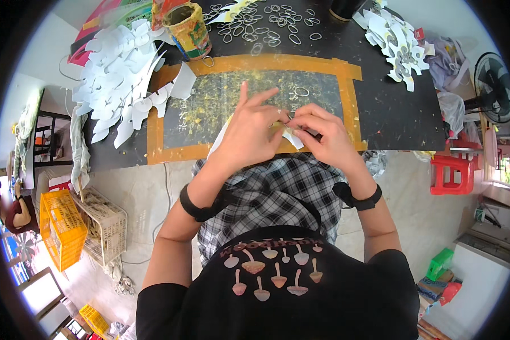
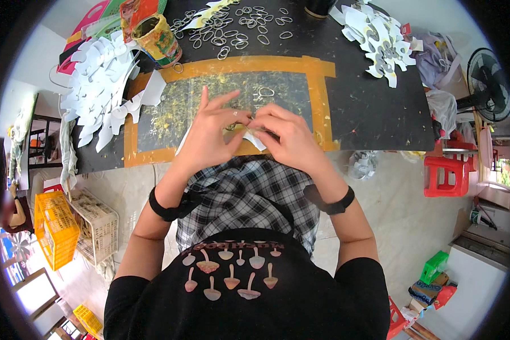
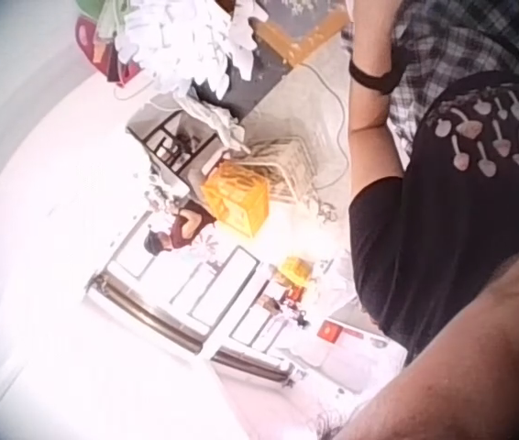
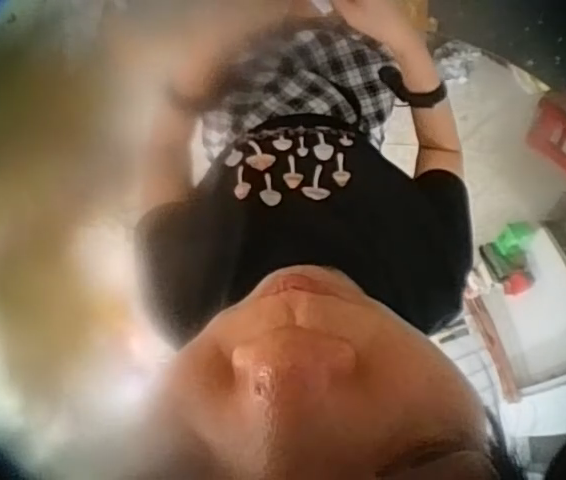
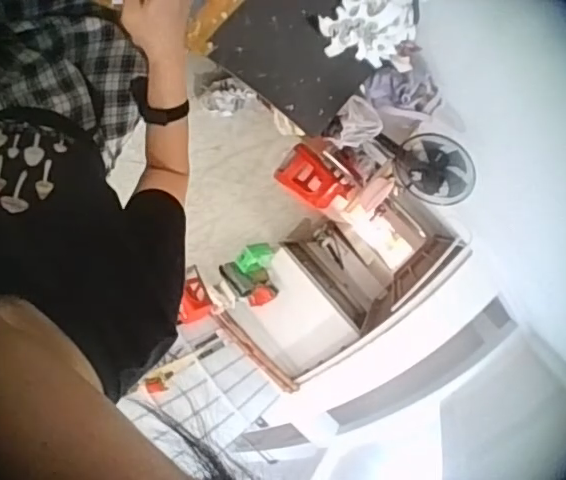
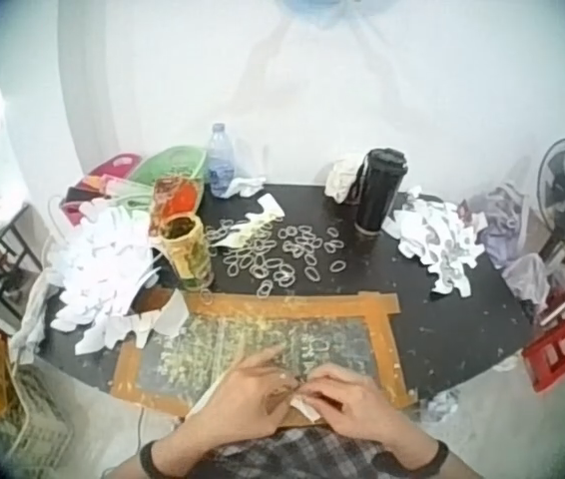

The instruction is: Apply glue to white shoe upper cutouts and attach small rings or eyelets.

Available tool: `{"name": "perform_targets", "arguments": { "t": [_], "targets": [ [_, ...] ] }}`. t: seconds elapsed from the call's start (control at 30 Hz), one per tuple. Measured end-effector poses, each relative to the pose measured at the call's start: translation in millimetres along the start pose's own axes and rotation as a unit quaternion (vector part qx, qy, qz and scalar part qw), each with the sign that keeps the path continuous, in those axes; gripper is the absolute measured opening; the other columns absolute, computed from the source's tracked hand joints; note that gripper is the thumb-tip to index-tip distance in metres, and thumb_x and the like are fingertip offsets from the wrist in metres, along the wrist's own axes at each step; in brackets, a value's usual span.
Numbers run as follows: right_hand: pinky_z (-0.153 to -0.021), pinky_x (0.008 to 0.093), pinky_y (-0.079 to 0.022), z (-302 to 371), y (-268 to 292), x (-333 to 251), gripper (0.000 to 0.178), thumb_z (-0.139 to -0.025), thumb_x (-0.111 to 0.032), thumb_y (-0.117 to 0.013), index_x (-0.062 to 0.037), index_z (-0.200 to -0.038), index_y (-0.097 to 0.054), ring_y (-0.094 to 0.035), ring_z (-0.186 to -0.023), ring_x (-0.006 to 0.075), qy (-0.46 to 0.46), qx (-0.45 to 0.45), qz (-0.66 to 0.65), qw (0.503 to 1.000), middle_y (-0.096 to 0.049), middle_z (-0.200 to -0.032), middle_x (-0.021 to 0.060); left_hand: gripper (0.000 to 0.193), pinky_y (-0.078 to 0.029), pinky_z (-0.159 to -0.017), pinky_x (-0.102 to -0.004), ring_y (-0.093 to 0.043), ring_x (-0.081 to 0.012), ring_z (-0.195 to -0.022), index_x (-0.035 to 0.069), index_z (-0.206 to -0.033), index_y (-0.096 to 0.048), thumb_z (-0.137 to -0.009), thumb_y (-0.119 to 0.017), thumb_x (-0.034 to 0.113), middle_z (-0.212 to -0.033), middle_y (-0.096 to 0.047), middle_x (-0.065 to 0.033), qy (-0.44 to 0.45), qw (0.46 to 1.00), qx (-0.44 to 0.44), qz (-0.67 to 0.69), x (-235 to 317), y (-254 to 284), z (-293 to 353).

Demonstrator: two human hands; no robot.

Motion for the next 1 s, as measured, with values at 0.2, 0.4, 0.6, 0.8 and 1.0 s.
{"name": "perform_targets", "arguments": {
  "t": [0.2, 0.4, 0.6, 0.8, 1.0],
  "targets": [
    [-0.059, 0.0314, -0.049, 2.3, -0.2, -10.0, 0.014, -0.077, 0.000, -0.068, -0.0010, -0.091, -0.070, -0.061, -0.072, 0.0212, 0.041, -0.048, 0.023, 0.998, -0.058, -0.093, 0.0076, 0.016, -0.015, -0.114, -0.0628, -0.049, -0.0322, -0.126, 0.008, -0.086, -0.071, -0.070, -0.070, 0.006, -0.118, -0.064, -0.0117, -0.020, 0.998, 0.022, -0.050, 18.3, 6.1, 3.8],
    [-0.060, 0.0329, -0.048, -4.1, 6.5, -2.0, 0.016, -0.077, 0.002, -0.067, -0.0015, -0.092, -0.069, -0.060, -0.075, 0.0216, 0.019, -0.039, -0.025, 0.999, -0.055, -0.093, 0.0072, 0.013, -0.020, -0.112, -0.0626, -0.050, -0.0306, -0.122, 0.006, -0.083, -0.070, -0.071, -0.075, 0.012, -0.121, -0.056, -0.0084, -0.021, 0.994, 0.061, -0.086, 17.4, 0.8, 6.3],
    [-0.067, 0.0352, -0.049, -15.3, 1.1, -8.7, 0.014, -0.079, -0.002, -0.065, -0.0029, -0.093, -0.066, -0.060, -0.080, 0.0269, 0.093, -0.063, 0.087, 0.990, -0.055, -0.091, 0.0083, 0.008, -0.023, -0.110, -0.0611, -0.050, -0.0293, -0.119, 0.007, -0.082, -0.070, -0.074, -0.071, 0.007, -0.119, -0.055, -0.0094, -0.038, 0.987, 0.091, -0.128, 24.5, -2.9, 12.6],
    [-0.067, 0.0371, -0.048, -15.6, -3.5, -7.0, 0.007, -0.080, -0.003, -0.065, -0.0025, -0.086, -0.063, -0.060, -0.079, 0.0273, 0.140, -0.088, 0.119, 0.979, -0.058, -0.086, 0.0087, 0.010, -0.018, -0.111, -0.0618, -0.053, -0.0258, -0.117, 0.010, -0.084, -0.068, -0.075, -0.070, 0.006, -0.106, -0.063, -0.0016, -0.061, 0.986, 0.086, -0.126, 19.8, -8.7, 15.9],
    [-0.068, 0.0379, -0.049, -1.6, 3.7, -7.1, 0.007, -0.080, -0.002, -0.064, -0.0019, -0.087, -0.063, -0.059, -0.079, 0.0284, 0.142, -0.037, 0.113, 0.983, -0.056, -0.085, 0.0093, 0.013, -0.013, -0.111, -0.0640, -0.054, -0.0245, -0.115, 0.014, -0.088, -0.069, -0.076, -0.072, 0.008, -0.092, -0.067, 0.0024, -0.010, 0.989, 0.073, -0.126, 16.3, -7.2, 10.4]
  ]
}}
Point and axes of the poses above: each hand's wrist, its own z-axis away from the middle knuckle, its own y-axis out of the back of the hand, x = y × z, the point moved 9 cm from there along -z, towards the middle knuckle
